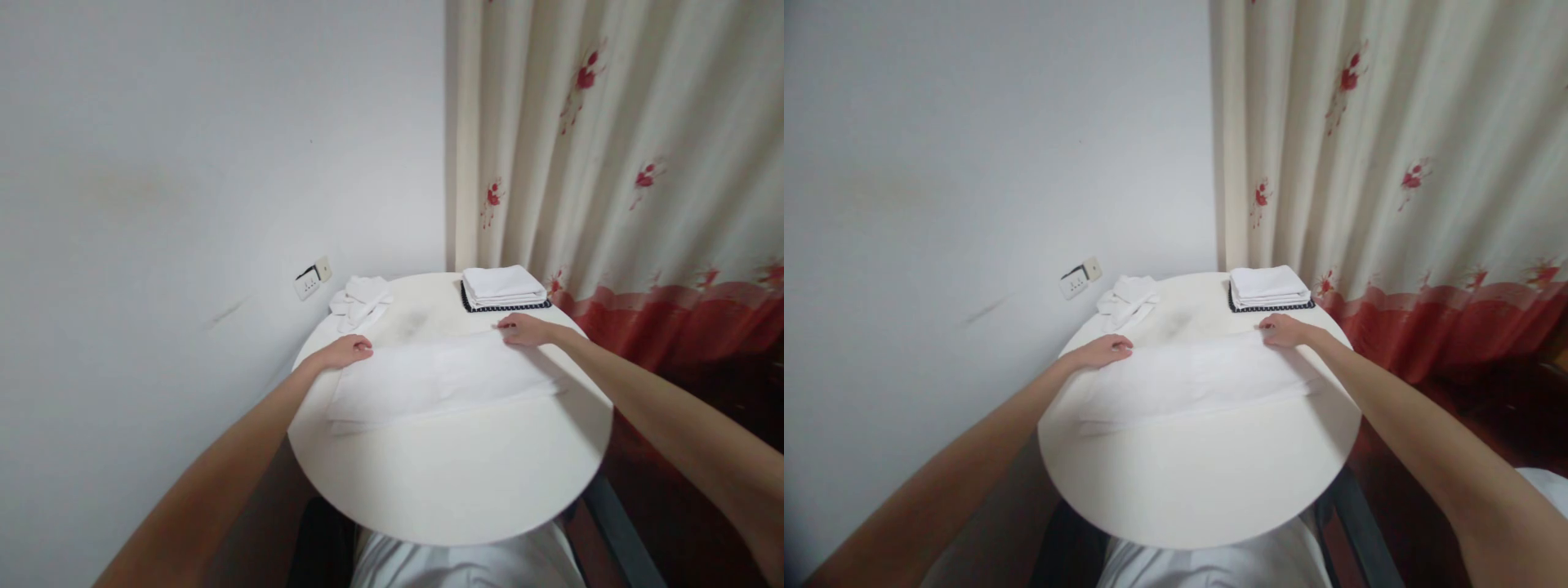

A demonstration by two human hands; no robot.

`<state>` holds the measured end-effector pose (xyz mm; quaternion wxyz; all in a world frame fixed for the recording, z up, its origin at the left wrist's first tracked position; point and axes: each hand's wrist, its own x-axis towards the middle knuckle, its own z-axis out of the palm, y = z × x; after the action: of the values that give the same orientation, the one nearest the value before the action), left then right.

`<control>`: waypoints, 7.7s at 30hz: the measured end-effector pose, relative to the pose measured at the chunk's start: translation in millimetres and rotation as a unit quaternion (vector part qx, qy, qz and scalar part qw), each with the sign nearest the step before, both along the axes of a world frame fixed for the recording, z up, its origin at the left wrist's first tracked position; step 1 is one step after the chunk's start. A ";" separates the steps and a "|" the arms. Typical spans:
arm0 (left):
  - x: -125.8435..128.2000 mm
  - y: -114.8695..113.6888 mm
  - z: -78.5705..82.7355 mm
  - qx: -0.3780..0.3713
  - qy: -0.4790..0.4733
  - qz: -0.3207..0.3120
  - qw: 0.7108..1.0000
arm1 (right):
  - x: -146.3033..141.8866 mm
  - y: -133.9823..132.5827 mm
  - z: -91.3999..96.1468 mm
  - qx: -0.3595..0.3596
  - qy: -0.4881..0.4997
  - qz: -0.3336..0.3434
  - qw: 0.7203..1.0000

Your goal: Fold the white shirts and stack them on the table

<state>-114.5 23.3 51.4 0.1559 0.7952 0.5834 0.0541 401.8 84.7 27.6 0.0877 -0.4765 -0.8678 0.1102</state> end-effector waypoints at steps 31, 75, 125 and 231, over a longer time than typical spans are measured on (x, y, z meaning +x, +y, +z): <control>2.9 -79.3 132.3 0.329 0.056 0.082 0.939 | 6.1 -78.4 142.8 0.212 0.077 -0.026 0.974; -2.7 -73.1 -48.7 0.108 0.094 0.178 0.973 | -11.0 -93.6 -38.9 0.095 -0.031 -0.313 0.944; 175.9 -68.1 106.0 -0.025 -0.358 0.075 0.930 | -178.1 -150.2 74.0 -0.293 0.588 -0.102 0.747; 231.7 74.6 -25.2 -0.041 -0.378 -0.060 0.923 | 7.9 -108.5 -24.2 -0.214 0.491 -0.319 0.782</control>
<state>117.2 97.9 26.3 0.4007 0.7421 0.4336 0.3174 409.7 -23.8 3.4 0.4279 -0.6142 -0.4594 0.4781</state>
